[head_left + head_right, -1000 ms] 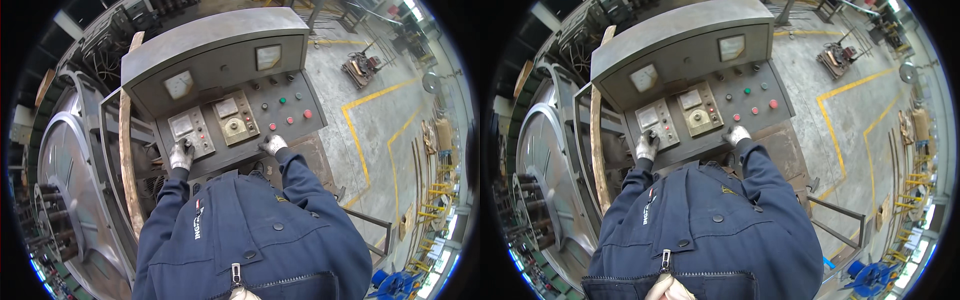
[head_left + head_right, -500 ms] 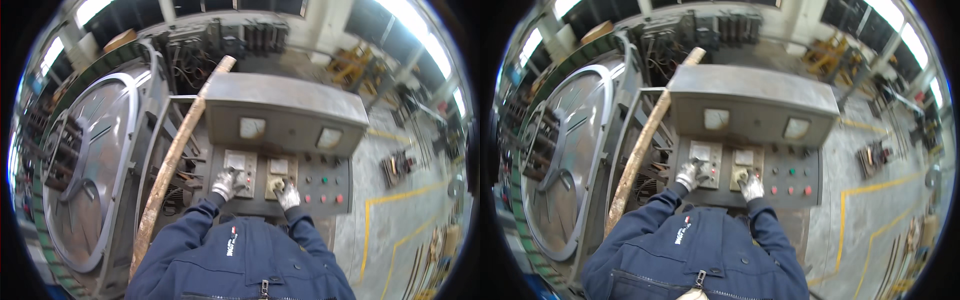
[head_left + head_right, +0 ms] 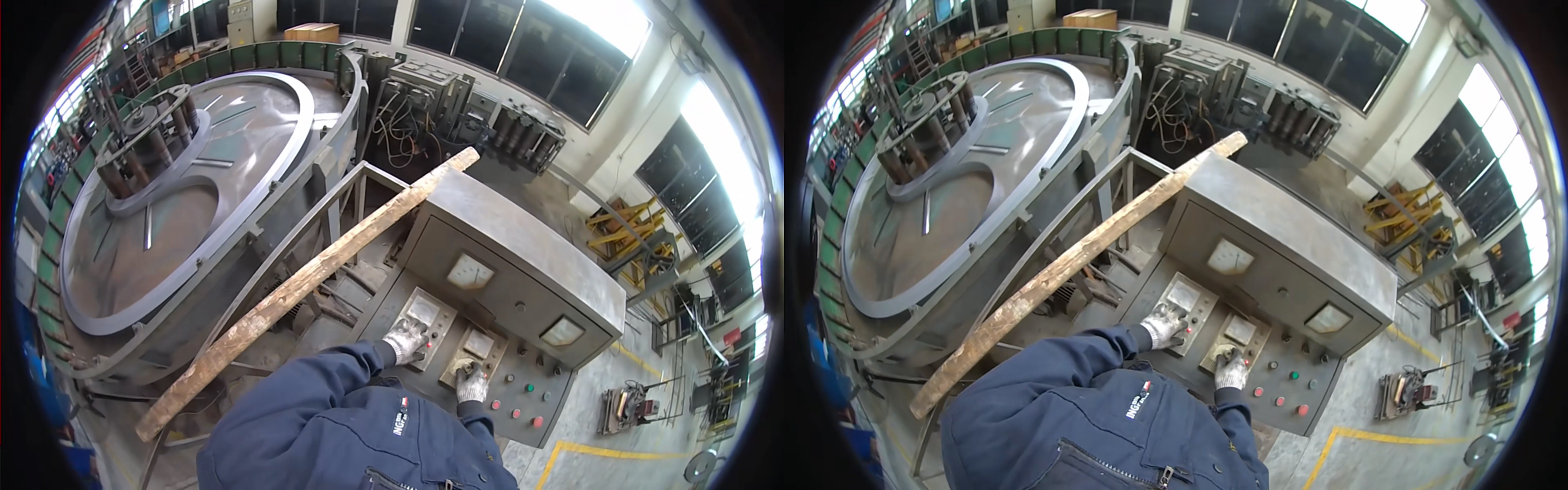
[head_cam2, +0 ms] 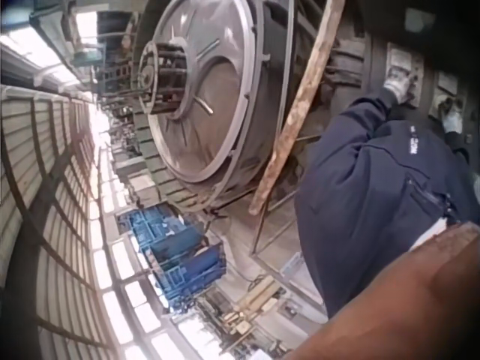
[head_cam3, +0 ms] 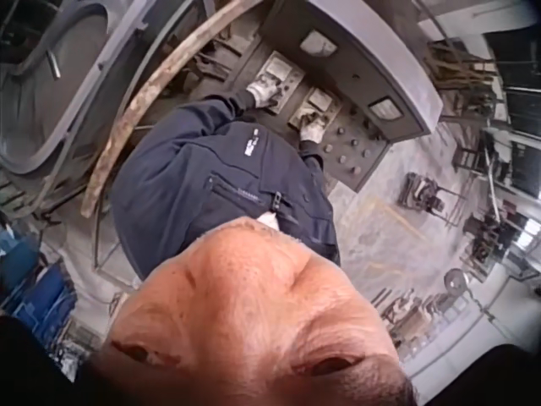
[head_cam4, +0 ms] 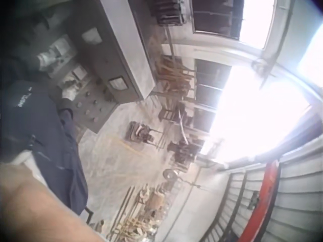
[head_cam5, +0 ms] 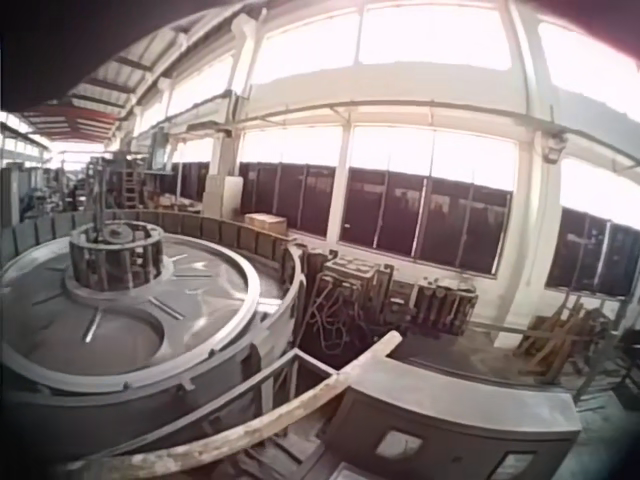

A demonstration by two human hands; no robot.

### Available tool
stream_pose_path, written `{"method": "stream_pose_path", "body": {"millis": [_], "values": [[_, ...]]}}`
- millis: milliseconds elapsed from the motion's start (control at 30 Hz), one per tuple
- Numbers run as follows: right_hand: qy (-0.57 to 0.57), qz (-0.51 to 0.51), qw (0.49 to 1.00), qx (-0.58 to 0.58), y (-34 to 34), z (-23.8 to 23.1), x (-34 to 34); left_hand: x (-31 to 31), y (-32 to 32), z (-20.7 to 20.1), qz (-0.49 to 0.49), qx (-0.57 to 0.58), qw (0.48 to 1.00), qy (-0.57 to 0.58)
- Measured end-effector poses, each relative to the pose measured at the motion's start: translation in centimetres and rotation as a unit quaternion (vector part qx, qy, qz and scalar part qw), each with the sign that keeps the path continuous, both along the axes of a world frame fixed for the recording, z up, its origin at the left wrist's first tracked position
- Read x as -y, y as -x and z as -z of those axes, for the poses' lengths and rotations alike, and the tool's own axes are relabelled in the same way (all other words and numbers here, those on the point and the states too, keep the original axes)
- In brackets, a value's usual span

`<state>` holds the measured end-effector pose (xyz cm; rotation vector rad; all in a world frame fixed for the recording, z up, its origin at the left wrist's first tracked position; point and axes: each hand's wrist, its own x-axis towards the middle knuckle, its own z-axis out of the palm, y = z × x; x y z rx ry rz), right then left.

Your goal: Operating a large industrial machine using a control panel with buttons and switches

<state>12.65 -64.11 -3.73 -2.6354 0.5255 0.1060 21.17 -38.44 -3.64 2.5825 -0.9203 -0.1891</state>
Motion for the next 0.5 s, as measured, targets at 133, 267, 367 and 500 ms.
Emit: {"method": "stream_pose_path", "body": {"millis": [133,267,367,500], "values": [[0.037,0.001,0.999,0.010,0.0,1.8,0.4,-0.3,-0.3,0.7,0.010,0.004,1.000,0.020],[0.016,0.006,1.000,0.009,-0.1,0.9,-0.5,-0.7,-0.2,0.9,0.005,-0.008,1.000,0.028],[0.014,0.006,1.000,0.027,0.2,1.6,-0.3,-0.6,-0.2,0.2,0.022,0.050,0.998,0.029],[-0.002,0.033,0.998,0.052,0.7,4.2,0.9,-0.3,-1.0,-0.7,0.041,-0.087,0.995,0.004]]}}
